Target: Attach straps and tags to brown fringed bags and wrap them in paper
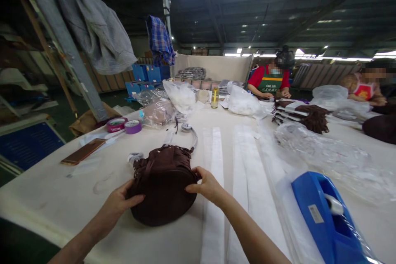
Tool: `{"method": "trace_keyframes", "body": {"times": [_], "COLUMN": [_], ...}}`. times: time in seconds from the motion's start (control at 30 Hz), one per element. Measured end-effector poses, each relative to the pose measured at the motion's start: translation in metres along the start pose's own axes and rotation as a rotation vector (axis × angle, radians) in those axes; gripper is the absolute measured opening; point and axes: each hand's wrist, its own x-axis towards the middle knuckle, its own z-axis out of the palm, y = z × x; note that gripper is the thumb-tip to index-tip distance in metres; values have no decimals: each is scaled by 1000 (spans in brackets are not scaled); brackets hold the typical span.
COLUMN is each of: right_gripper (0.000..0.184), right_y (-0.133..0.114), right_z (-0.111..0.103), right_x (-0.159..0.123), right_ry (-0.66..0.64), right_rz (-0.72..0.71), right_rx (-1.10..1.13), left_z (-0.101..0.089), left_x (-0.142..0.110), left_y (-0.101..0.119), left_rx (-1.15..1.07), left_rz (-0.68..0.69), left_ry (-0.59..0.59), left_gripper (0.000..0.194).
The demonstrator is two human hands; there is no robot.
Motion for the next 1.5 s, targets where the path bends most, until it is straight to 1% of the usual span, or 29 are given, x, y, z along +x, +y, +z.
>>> {"method": "trace_keyframes", "body": {"times": [0.07,0.1,0.2,0.27,0.33,0.4,0.47,0.53,0.6,0.67,0.73,0.8,0.87,0.9,0.93,0.97,1.03,1.1,1.17,1.2,1.23,1.3,1.33,1.43,1.5], "right_gripper": [39,41,42,41,47,55,56,53,49,47,47,43,28,20,15,15,18,22,25,26,26,28,29,31,31], "right_y": [7,9,13,12,10,6,4,4,7,11,16,20,21,20,19,18,15,14,15,16,16,17,16,11,7], "right_z": [-4,-5,-4,1,9,18,24,27,26,24,22,23,26,28,30,32,35,36,36,36,35,32,29,14,3], "right_x": [-9,-12,-10,-5,-1,1,0,-2,-4,-7,-9,-10,-11,-10,-10,-9,-6,-4,-3,-3,-4,-6,-7,-13,-18], "right_ry": [-26,-35,-63,-85,-99,-87,-47,5,57,126,171,161,147,158,179,203,232,239,220,208,195,152,110,-76,-157], "right_rz": [17,25,38,32,12,-15,-44,-68,-95,-160,-212,-215,-191,-190,-193,-197,-206,-218,-239,-254,-272,-292,-282,-189,-140], "right_rx": [65,103,215,279,336,379,400,391,328,223,144,91,43,21,5,-1,-5,-34,-89,-122,-151,-171,-161,-97,-106], "left_z": [-5,-7,-8,-4,0,5,7,8,6,4,2,2,4,5,5,6,7,6,5,4,3,2,1,-4,-7], "left_x": [-11,-16,-21,-20,-17,-14,-11,-9,-8,-6,-6,-6,-7,-7,-8,-8,-9,-9,-9,-8,-7,-6,-5,-7,-9], "left_y": [-4,-7,-13,-13,-10,-7,-5,-6,-9,-15,-21,-26,-27,-27,-25,-24,-21,-20,-23,-25,-28,-34,-36,-41,-41], "left_rx": [-88,-133,-249,-320,-379,-416,-411,-363,-272,-133,26,153,223,246,268,291,343,384,402,401,392,365,348,270,205], "left_rz": [-42,-61,-86,-85,-75,-59,-50,-9,87,190,237,227,203,193,188,186,189,179,152,137,124,134,155,230,243], "left_ry": [-75,-87,-36,-6,-6,-6,30,97,186,292,369,377,338,316,307,308,348,412,459,468,458,404,370,286,236], "left_gripper": [58,58,50,43,39,37,36,35,29,27,29,29,27,26,25,25,26,35,45,45,41,31,29,25,25]}}
